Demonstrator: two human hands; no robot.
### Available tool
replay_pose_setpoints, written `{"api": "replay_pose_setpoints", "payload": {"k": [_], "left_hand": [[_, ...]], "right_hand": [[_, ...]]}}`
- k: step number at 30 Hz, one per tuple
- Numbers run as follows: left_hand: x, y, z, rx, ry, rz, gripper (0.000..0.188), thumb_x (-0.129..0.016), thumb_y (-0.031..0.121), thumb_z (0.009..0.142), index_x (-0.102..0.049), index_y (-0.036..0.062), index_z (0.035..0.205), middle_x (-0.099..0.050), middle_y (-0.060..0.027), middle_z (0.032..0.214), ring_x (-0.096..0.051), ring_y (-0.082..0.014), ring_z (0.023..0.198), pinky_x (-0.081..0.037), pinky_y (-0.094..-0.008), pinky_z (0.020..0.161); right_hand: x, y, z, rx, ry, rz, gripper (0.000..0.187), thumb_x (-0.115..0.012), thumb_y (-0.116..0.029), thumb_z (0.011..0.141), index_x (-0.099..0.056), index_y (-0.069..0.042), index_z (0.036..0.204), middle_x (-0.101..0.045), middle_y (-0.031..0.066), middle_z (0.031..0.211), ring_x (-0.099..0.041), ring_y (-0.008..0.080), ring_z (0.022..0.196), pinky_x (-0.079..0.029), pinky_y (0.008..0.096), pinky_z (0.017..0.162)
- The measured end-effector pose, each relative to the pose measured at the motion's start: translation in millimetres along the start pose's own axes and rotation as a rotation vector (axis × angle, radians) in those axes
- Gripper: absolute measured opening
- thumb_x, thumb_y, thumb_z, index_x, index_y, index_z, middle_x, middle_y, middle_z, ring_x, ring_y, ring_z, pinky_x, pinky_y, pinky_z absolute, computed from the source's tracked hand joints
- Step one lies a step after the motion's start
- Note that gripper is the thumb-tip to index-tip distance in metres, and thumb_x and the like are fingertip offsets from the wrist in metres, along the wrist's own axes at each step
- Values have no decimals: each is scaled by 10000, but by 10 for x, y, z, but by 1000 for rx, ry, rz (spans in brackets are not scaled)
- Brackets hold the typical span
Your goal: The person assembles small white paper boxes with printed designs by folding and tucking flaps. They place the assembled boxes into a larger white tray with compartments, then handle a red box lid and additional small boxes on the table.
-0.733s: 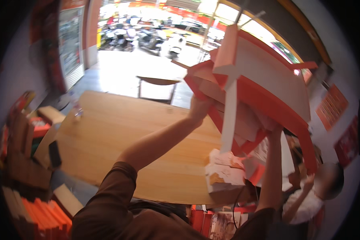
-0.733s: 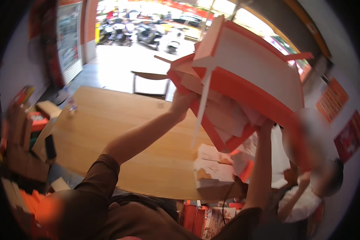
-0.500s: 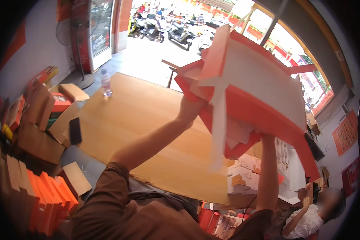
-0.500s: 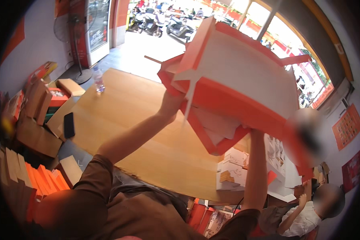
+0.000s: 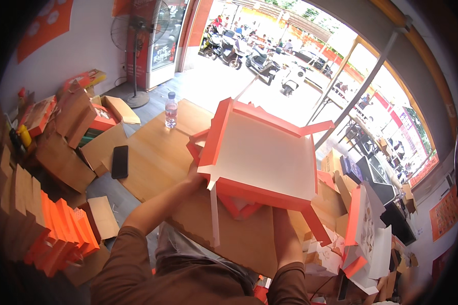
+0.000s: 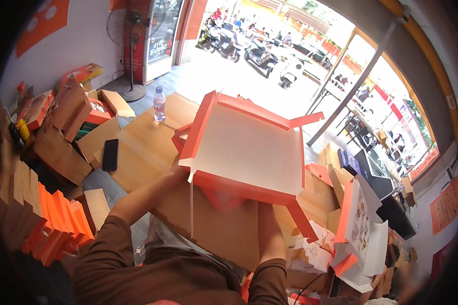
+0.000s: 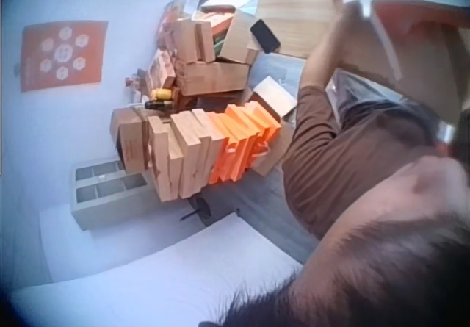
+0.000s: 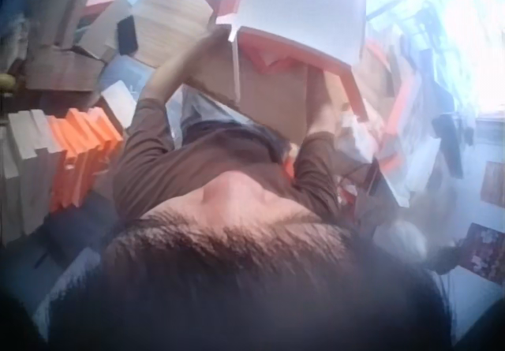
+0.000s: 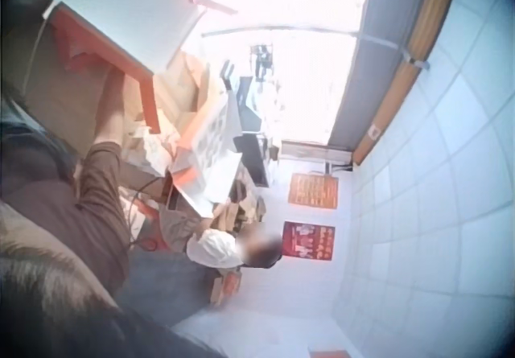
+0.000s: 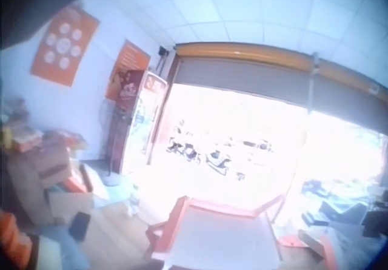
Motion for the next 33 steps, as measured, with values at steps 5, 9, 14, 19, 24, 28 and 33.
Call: {"api": "replay_pose_setpoints", "payload": {"k": [5, 9, 14, 19, 24, 28, 33], "left_hand": [[93, 492, -316, 248, -180, 219, 613, -763, 249, 974, -521, 11, 1485, -658, -111, 1387, -679, -211, 1204, -588, -395, 975], [851, 1199, -323, 379, -32, 623, 618, -791, 249, 929, -557, -21, 1433, -690, -114, 1271, -694, -157, 1123, -591, -330, 889], [1638, 1928, 700, -559, 616, 1125, 900, -904, 315, 787, -466, -43, 1486, -655, -206, 1284, -674, -322, 1180, -575, -406, 967], [2093, 1879, 1719, -605, 622, 1050, 1245, -964, 350, 683, -239, 31, 1643, -395, -324, 1597, -568, -410, 1345, -522, -424, 1083], [1978, 1695, 1951, -497, 526, 1044, 612, -887, 368, 754, -674, 66, 1242, -773, -118, 1130, -748, -242, 986, -596, -389, 875], [1921, 2075, 1655, -635, 651, 966, 617, -884, 361, 768, -652, 71, 1261, -757, -119, 1139, -733, -215, 976, -592, -369, 862], [1331, 2936, 825, -861, 262, 830, 575, -865, 267, 860, -612, 63, 1334, -715, -50, 1155, -693, -178, 1065, -570, -334, 886]], "right_hand": [[4, 163, 33, -17, 4, -14, 574, -502, -446, 1090, -488, -46, 1502, -613, 135, 1405, -663, 267, 1183, -599, 393, 949], [34, 224, 53, -24, 2, -13, 570, -510, -431, 1087, -483, -44, 1505, -613, 135, 1403, -666, 265, 1172, -600, 392, 946], [117, 232, 48, -28, 24, -20, 565, -520, -412, 1084, -477, -42, 1509, -612, 136, 1401, -670, 263, 1158, -601, 390, 943], [41, 160, 183, -23, 9, -41, 561, -530, -393, 1081, -470, -40, 1513, -611, 137, 1400, -674, 261, 1145, -601, 388, 939], [52, 126, 215, -13, 23, -61, 558, -539, -375, 1078, -464, -38, 1516, -610, 138, 1398, -679, 259, 1131, -602, 387, 936], [-140, 175, 299, -9, -7, -68, 556, -547, -360, 1075, -459, -37, 1520, -610, 138, 1396, -682, 258, 1121, -603, 385, 933], [-750, 245, 706, 34, -71, -103, 555, -557, -341, 1072, -453, -35, 1524, -609, 139, 1394, -686, 256, 1107, -604, 383, 929]]}}
Point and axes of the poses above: each hand's wrist, its own z-axis towards the middle knuckle, its own x-axis out of the back of the hand, y = z × x, the point moved 4 cm from there along z, towards the middle knuckle
